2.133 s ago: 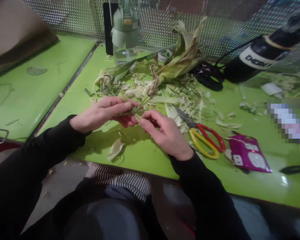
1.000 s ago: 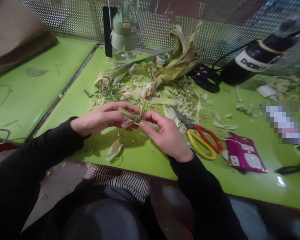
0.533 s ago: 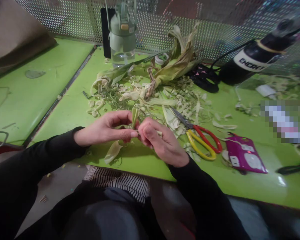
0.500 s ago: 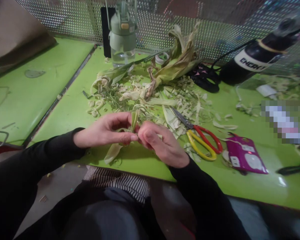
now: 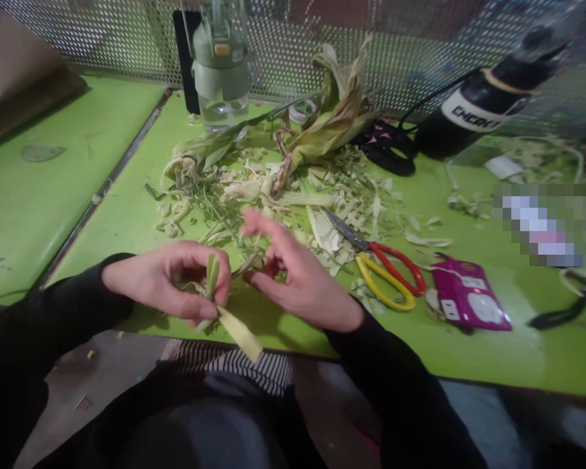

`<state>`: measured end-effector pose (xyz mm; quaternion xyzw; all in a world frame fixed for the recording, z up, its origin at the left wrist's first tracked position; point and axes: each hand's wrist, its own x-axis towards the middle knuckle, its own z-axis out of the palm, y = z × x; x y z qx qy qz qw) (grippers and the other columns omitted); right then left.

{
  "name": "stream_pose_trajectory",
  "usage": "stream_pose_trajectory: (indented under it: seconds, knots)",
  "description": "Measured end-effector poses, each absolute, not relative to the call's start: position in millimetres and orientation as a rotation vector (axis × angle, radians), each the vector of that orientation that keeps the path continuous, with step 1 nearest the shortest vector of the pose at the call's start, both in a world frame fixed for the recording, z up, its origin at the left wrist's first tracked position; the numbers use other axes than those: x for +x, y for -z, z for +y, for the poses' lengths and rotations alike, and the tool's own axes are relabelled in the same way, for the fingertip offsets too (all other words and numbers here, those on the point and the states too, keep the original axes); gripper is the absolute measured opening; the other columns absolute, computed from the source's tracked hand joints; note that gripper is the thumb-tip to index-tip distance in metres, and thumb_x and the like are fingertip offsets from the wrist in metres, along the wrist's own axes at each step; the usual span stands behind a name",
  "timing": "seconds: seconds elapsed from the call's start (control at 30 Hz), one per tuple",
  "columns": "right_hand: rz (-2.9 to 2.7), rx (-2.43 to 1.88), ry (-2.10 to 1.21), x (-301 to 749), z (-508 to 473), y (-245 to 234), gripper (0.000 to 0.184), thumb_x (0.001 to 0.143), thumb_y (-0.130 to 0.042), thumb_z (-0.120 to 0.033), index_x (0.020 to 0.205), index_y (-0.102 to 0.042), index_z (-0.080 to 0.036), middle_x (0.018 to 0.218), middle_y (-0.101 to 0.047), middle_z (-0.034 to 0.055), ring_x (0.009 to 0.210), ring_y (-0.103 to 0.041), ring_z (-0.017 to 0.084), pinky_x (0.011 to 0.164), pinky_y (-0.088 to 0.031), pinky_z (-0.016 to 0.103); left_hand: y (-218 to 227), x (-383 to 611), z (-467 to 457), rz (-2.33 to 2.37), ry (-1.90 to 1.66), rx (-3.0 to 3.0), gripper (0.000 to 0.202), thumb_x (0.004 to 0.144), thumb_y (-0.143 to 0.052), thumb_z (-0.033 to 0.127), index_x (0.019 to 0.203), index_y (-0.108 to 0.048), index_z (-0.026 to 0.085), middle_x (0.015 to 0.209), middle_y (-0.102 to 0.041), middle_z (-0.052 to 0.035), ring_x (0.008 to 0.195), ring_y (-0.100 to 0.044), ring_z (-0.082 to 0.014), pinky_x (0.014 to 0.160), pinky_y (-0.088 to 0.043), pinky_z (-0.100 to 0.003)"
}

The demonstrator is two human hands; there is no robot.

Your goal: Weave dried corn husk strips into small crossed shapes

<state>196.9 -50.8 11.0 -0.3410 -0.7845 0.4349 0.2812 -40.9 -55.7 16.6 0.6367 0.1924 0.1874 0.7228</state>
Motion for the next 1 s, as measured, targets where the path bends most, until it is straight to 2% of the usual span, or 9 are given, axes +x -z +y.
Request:
stream_pose_trajectory:
  seconds: [0.07, 0.13, 0.23, 0.3, 0.4, 0.5, 0.63, 0.8, 1.0]
  knots:
    - [-2.254, -0.857, -1.162, 195, -45, -10, 0.018, 0.098, -0.055, -0.033, 0.108, -0.067, -0.023, 0.096, -0.068, 0.0025, 0.071, -0.058, 0.012, 0.066, -0.047, 0.026, -17, -45, -53, 0.365, -0.430, 1.306, 0.010, 0.086, -0.069, 0.015, 0.090, -0.060, 0.017, 0.069, -0.065, 0.0022, 0.053, -0.063, -0.0066, 0.050, -0.051, -0.015]
    - [-2.196, -0.950, -1.096, 196, -40, -7, 0.028, 0.101, -0.049, -0.038, 0.092, -0.068, -0.020, 0.077, -0.064, 0.0005, 0.067, -0.056, 0.012, 0.062, -0.044, 0.025, -18, -52, -48, 0.273, -0.602, 1.245, 0.006, 0.089, -0.069, 0.019, 0.092, -0.064, 0.020, 0.068, -0.066, 0.0049, 0.048, -0.061, -0.0038, 0.046, -0.048, -0.012]
    - [-1.989, -1.182, -0.983, 198, -32, -1, 0.034, 0.100, -0.049, -0.046, 0.092, -0.068, -0.020, 0.070, -0.060, -0.0006, 0.061, -0.054, 0.011, 0.058, -0.042, 0.025, -26, -72, -36, 0.059, -0.912, 1.140, 0.008, 0.090, -0.070, 0.031, 0.093, -0.068, 0.023, 0.062, -0.064, 0.0129, 0.035, -0.046, 0.0037, 0.035, -0.038, -0.006]
    - [-1.996, -1.254, -0.893, 199, -28, 2, 0.035, 0.099, -0.050, -0.048, 0.095, -0.069, -0.019, 0.076, -0.064, 0.0015, 0.061, -0.056, 0.012, 0.060, -0.044, 0.026, -34, -86, -30, -0.048, -1.217, 1.091, 0.009, 0.092, -0.067, 0.031, 0.097, -0.067, 0.024, 0.074, -0.069, 0.0186, 0.042, -0.046, 0.0106, 0.039, -0.033, 0.006]
    - [-2.115, -1.264, -0.731, 198, -26, 2, 0.044, 0.090, -0.064, -0.050, 0.122, -0.065, -0.020, 0.123, -0.064, 0.0120, 0.069, -0.060, 0.014, 0.062, -0.049, 0.030, -43, -93, -29, 0.116, -1.636, 1.011, 0.009, 0.099, -0.060, 0.033, 0.101, -0.065, 0.026, 0.079, -0.068, 0.0232, 0.067, -0.053, 0.0135, 0.062, -0.035, 0.016]
    - [-2.023, -1.220, -0.470, 197, -32, -5, 0.061, 0.083, -0.069, -0.058, 0.132, -0.059, -0.022, 0.141, -0.051, 0.0161, 0.069, -0.057, 0.013, 0.057, -0.048, 0.031, -38, -74, -35, 0.449, -1.414, 0.902, 0.011, 0.097, -0.063, 0.027, 0.086, -0.065, 0.026, 0.072, -0.065, 0.0177, 0.058, -0.049, 0.0077, 0.054, -0.043, -0.001]
    - [-2.017, -1.056, -0.522, 192, -44, -12, 0.052, 0.090, -0.049, -0.070, 0.109, -0.067, -0.024, 0.094, -0.066, 0.0079, 0.063, -0.053, 0.016, 0.055, -0.042, 0.031, -19, -35, -45, 0.691, -1.109, 1.153, 0.017, 0.086, -0.074, 0.026, 0.090, -0.060, 0.016, 0.073, -0.064, 0.0053, 0.060, -0.060, -0.0035, 0.058, -0.053, -0.018]
    - [-2.090, -1.116, -0.668, 182, -52, -4, 0.048, 0.098, -0.048, -0.055, 0.063, -0.051, -0.022, 0.057, -0.046, -0.0009, 0.053, -0.043, 0.014, 0.054, -0.034, 0.031, 0, -16, -53, 0.698, -0.893, 1.236, 0.026, 0.088, -0.070, 0.033, 0.095, -0.055, 0.014, 0.068, -0.060, 0.0047, 0.055, -0.061, -0.0059, 0.057, -0.053, -0.019]
    - [-2.042, -1.041, -0.791, 179, -60, 3, 0.045, 0.102, -0.045, -0.042, 0.062, -0.041, -0.021, 0.060, -0.041, -0.0029, 0.052, -0.038, 0.010, 0.052, -0.033, 0.029, 10, -15, -57, 0.696, -0.775, 1.272, 0.028, 0.086, -0.070, 0.035, 0.095, -0.054, 0.015, 0.067, -0.061, 0.0037, 0.058, -0.060, -0.0086, 0.058, -0.052, -0.021]
